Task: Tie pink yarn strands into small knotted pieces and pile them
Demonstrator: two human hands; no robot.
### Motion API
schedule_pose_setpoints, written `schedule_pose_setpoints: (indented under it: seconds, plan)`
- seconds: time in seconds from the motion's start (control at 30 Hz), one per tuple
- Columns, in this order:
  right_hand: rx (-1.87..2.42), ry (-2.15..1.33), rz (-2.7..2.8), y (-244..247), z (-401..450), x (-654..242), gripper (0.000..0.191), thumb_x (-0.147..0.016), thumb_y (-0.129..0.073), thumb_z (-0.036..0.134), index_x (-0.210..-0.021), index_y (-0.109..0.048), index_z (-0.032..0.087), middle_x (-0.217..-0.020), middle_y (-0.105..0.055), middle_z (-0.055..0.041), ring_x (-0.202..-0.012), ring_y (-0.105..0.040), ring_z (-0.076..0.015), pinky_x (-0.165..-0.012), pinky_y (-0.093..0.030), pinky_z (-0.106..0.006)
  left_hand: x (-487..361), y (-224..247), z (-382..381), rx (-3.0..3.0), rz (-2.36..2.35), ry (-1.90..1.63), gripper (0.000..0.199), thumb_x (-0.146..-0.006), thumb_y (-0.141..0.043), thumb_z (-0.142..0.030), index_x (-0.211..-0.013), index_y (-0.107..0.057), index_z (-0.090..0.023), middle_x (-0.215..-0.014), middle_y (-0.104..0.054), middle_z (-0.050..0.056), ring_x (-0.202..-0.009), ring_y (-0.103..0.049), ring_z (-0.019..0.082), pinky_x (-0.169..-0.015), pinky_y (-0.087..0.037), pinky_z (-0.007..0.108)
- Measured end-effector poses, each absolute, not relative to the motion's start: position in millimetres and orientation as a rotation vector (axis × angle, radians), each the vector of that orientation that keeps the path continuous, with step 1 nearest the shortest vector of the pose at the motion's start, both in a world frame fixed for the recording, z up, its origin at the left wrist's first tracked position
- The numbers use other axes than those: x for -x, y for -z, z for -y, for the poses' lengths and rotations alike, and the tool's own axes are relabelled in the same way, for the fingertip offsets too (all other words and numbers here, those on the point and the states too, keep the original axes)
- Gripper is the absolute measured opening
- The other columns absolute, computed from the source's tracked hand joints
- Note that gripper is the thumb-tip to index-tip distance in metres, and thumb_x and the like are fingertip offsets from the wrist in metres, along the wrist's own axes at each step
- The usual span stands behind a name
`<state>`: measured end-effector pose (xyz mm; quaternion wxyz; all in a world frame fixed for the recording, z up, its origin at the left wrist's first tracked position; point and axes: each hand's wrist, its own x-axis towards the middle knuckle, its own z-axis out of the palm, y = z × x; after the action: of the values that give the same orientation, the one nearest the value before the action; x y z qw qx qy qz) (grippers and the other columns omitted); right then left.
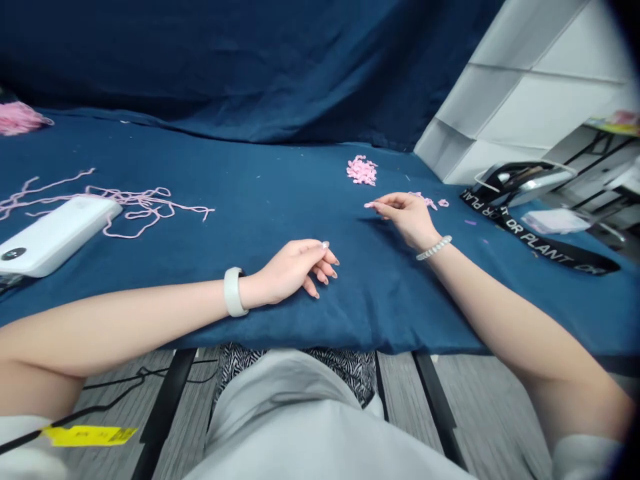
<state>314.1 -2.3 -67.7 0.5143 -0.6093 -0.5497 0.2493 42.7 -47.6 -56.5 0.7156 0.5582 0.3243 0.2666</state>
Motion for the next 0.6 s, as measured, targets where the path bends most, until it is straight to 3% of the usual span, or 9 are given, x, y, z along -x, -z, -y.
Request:
schedule_pose_setpoints:
  seconds: [0.2,0.4,0.6]
  plan:
    - [1.681,-0.296,1.244,75,-63,-344,0.021,-0.073,-0.066,0.027,-0.084,-0.07,0.009,-0.075,-0.068,-0.0078,-0.055,-0.049,-0.0099,-0.054,-0.039,-0.025,-44,56,49,-1.247,-0.708,-0.572,0.032,-0.089,-0.054,-0.04,-0.079,-0.06,-0.01,-0.07,-0.063,0.008,-0.059,-0.057,0.011,-0.04,-0.051,0.019]
    - [1.785,-0.048,1.331,72,-131,-338,0.021,-0.077,-0.064,0.024,-0.09,-0.073,0.01,-0.091,-0.072,-0.0118,-0.08,-0.062,-0.0176,-0.08,-0.046,-0.029,-42,56,50,-1.275,-0.687,-0.545,0.037,-0.086,-0.057,-0.046,-0.079,-0.06,-0.01,-0.071,-0.063,0.008,-0.06,-0.058,0.011,-0.043,-0.051,0.019]
    - [1.88,0.037,1.624,87,-146,-337,0.014,-0.077,-0.064,0.017,-0.083,-0.075,0.013,-0.106,-0.069,-0.0146,-0.108,-0.056,-0.028,-0.099,-0.039,-0.04,-42,56,50,-1.272,-0.676,-0.526,0.037,-0.087,-0.055,-0.047,-0.079,-0.059,-0.01,-0.071,-0.063,0.007,-0.059,-0.057,0.01,-0.044,-0.052,0.019]
